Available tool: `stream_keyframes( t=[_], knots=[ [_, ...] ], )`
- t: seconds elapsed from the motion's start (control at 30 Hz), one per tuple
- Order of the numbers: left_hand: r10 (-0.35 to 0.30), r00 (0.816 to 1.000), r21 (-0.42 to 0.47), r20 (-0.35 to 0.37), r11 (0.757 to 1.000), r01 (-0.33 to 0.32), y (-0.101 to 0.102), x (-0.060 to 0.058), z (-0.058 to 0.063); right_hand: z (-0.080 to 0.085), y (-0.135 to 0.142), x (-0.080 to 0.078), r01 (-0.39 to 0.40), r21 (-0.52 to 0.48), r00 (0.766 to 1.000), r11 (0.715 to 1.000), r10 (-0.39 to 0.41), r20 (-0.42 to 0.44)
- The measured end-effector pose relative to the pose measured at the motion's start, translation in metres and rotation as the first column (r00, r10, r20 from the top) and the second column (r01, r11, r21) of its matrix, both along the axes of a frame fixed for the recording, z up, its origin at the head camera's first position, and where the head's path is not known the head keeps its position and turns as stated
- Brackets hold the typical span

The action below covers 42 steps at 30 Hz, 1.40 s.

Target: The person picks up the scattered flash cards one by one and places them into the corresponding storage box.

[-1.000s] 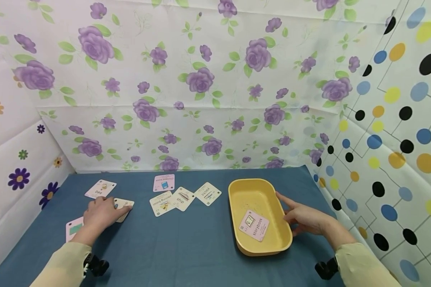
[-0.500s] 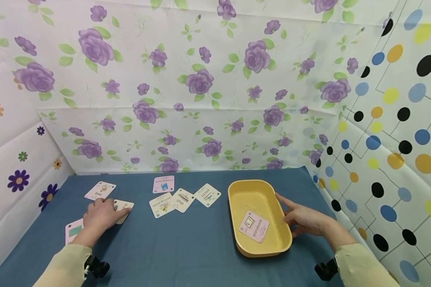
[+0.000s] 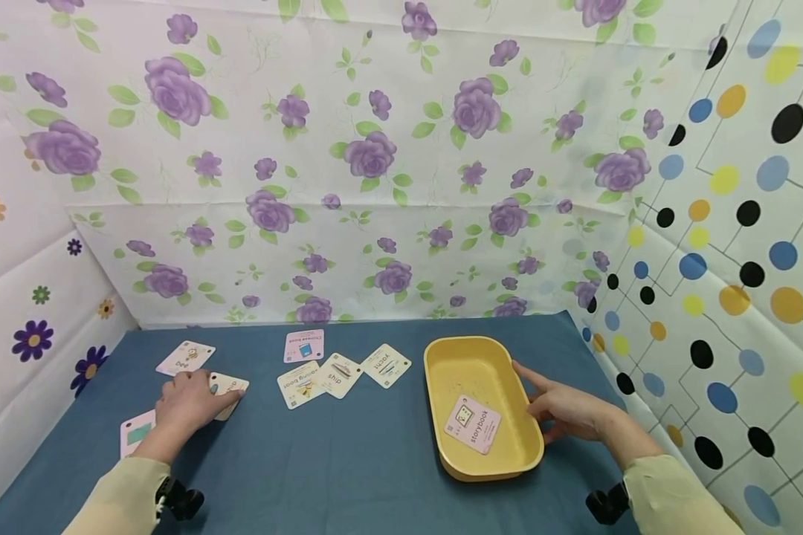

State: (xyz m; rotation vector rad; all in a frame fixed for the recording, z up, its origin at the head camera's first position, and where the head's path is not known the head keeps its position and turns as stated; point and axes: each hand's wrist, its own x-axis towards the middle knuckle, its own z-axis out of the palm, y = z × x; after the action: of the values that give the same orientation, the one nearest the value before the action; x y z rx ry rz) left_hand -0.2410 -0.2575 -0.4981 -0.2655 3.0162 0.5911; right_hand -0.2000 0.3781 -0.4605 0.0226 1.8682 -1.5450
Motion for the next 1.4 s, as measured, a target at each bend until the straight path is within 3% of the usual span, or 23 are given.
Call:
stream_keyframes(
  t=[0.63,0.9,1.4],
  knots=[
    [0.033,0.995,0.106,-0.098,0.994,-0.023,-0.003,0.0,0.008,-0.001,-0.001,0.001,-0.001,-0.005,1.0,1.0,0.001,0.002],
    [0.023,0.998,0.157,-0.065,0.988,-0.012,-0.004,0.0,0.02,-0.001,-0.001,0.0,0.003,0.001,1.0,1.0,-0.003,0.0],
    [0.015,1.0,0.204,-0.003,0.979,-0.014,-0.017,0.002,0.022,-0.002,0.003,-0.001,-0.021,-0.021,1.0,1.0,0.021,0.0]
  ],
)
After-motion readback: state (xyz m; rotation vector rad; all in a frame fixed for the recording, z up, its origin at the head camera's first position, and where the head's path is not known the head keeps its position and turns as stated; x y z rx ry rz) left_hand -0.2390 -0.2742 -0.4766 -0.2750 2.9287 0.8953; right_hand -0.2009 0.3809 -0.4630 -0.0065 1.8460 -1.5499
